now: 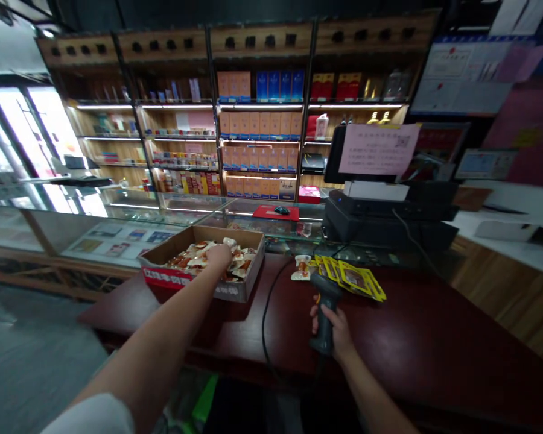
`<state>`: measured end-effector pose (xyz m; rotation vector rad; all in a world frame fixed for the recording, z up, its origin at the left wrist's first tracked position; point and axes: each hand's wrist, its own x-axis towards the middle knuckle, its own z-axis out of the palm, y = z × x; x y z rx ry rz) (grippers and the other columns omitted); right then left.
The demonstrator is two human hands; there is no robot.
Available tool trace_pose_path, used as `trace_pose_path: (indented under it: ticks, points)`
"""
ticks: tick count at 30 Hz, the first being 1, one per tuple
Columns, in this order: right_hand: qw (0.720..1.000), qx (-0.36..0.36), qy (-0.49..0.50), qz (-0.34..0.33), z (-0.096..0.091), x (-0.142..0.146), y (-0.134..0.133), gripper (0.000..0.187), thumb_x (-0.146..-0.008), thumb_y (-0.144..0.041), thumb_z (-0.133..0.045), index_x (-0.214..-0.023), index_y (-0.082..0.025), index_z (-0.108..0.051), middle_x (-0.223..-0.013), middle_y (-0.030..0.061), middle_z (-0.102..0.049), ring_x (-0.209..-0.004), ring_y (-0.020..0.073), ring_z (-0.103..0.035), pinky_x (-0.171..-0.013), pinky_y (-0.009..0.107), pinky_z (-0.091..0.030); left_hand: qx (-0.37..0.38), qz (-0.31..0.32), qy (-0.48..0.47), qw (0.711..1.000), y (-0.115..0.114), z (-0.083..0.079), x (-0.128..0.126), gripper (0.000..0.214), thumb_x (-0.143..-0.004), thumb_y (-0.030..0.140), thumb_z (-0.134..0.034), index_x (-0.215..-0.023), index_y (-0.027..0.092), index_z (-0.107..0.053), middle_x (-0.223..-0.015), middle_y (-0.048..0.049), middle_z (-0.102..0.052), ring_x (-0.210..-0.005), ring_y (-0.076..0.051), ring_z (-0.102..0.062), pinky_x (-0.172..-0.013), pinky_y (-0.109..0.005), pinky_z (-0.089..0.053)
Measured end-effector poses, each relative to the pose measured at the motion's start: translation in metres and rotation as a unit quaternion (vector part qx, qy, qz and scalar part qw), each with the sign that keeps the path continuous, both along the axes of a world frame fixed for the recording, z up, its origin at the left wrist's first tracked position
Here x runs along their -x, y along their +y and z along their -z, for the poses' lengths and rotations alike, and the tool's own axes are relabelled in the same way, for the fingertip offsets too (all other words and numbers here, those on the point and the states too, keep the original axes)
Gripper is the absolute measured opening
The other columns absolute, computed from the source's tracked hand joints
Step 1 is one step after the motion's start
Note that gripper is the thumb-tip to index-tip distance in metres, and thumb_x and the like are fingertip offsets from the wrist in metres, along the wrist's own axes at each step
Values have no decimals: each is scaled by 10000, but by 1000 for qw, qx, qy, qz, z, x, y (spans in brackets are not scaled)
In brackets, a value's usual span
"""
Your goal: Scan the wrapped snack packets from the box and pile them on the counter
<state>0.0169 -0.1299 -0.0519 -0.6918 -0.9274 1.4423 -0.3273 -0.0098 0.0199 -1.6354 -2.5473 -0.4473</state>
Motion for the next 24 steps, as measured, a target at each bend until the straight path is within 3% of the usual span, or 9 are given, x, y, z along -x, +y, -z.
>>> trace_pose_path:
  ticks: [4,9,12,15,17,20,24]
  points:
    - [1000,-3,8,26,1,-2,-14,369,-647,-380,-726,-890,-149,-571,-581,-23,-625,-372,111,-526,-369,221,-426,-18,-13,20,1000,-16,-1,-12,338,-825,285,-426,-1083,99,-542,-1070,-242,-622,-1051,-352,-556,-831,-443,-388]
    - [999,13,16,50,6,-2,-17,417,-585,-419,-761,-845,-153,-572,-536,-29,-614,-346,116,-516,-338,226,-426,-59,-7,11,998,-32,-12,-4,262,-808,239,-446,-965,94,-597,-1014,-230,-636,-967,-320,-600,-769,-373,-434]
    - [998,20,23,55,9,-1,-14,440,-562,-436,-770,-840,-155,-574,-525,-29,-613,-344,118,-512,-329,230,-432,-90,1,-44,995,-35,-13,-2,228,-767,323,-542,-865,126,-605,-954,-182,-657,-930,-288,-612,-733,-318,-443]
    - [999,22,23,43,11,0,-11,437,-577,-424,-765,-862,-152,-578,-536,-24,-622,-356,116,-517,-337,231,-443,-123,23,-138,982,-34,-8,-7,212,-814,331,-492,-896,151,-569,-877,-107,-674,-830,-210,-633,-676,-259,-437]
    - [999,21,19,35,12,0,-10,436,-584,-415,-764,-875,-148,-579,-544,-21,-627,-359,114,-518,-343,231,-447,-99,39,-185,977,-32,-1,-11,200,-835,286,-460,-942,146,-552,-845,-90,-680,-755,-176,-638,-645,-237,-431]
    - [999,19,13,31,15,0,-8,432,-599,-411,-759,-889,-145,-581,-556,-18,-632,-359,114,-520,-343,230,-446,-52,68,-154,984,-27,8,-17,288,-780,365,-549,-950,134,-570,-883,-120,-685,-810,-208,-642,-664,-246,-434]
    - [999,24,11,35,17,0,-7,431,-606,-411,-756,-898,-146,-580,-562,-15,-635,-363,118,-524,-344,236,-452,37,132,-100,985,-13,13,-26,368,-715,498,-575,-720,136,-635,-805,-163,-693,-827,-278,-648,-684,-288,-447]
